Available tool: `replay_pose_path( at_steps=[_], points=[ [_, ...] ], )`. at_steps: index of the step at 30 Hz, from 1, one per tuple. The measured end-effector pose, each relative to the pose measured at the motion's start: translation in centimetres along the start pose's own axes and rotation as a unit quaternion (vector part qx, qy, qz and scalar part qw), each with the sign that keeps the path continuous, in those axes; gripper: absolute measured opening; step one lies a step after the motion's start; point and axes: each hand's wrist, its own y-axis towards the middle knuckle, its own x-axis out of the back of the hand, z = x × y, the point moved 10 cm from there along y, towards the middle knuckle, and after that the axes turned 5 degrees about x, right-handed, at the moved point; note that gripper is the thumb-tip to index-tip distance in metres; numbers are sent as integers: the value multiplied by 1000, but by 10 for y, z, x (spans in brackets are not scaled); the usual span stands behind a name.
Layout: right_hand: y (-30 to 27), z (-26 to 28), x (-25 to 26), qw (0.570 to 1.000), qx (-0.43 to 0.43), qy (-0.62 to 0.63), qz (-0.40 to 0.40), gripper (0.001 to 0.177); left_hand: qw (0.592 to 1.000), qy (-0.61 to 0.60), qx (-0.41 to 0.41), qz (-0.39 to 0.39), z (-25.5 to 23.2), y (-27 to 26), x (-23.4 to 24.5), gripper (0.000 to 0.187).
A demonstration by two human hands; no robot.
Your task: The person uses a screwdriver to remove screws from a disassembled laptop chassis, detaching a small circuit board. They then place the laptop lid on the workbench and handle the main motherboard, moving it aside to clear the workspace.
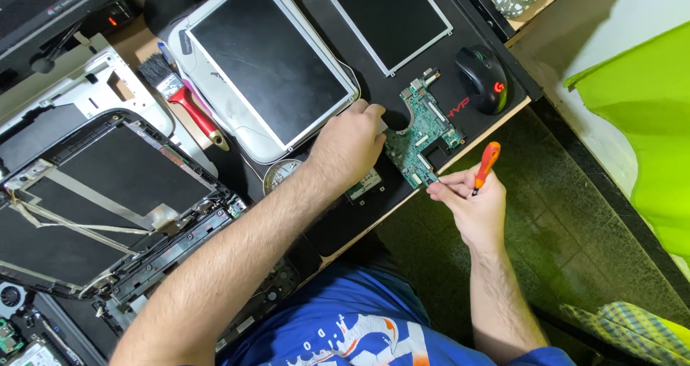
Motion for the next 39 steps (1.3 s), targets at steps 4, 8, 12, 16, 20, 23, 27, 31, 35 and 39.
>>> replay_pose_path(
  at_steps=[4,8,12,16,20,23,27,31,35,39],
  points=[
    [5,-4,-5,1000,17,-12,3,58,996,71,-15,-43,-4,-15,4,46],
    [3,1,-1,991,68,-114,14,59,991,104,-59,-67,-26,-62,31,40],
    [-6,6,22,965,190,-183,1,55,978,83,-187,-33,-57,-163,57,22],
    [-43,86,-79,985,133,-13,109,37,980,75,-176,64,-41,-251,37,14],
    [-88,106,-179,951,135,84,266,46,983,-101,-154,-10,-2,-323,56,22],
    [-126,104,-241,915,156,94,359,54,972,-176,-108,-110,43,-380,69,12],
    [-166,95,-305,856,164,70,486,48,937,-225,18,-266,107,-469,70,13],
    [-175,88,-342,844,203,83,489,26,893,-203,142,-375,164,-537,37,23],
    [-189,95,-370,849,185,54,492,10,863,-110,186,-457,179,-563,54,38],
    [-200,94,-387,851,174,1,496,25,852,-19,188,-488,190,-559,60,17]
  ],
)
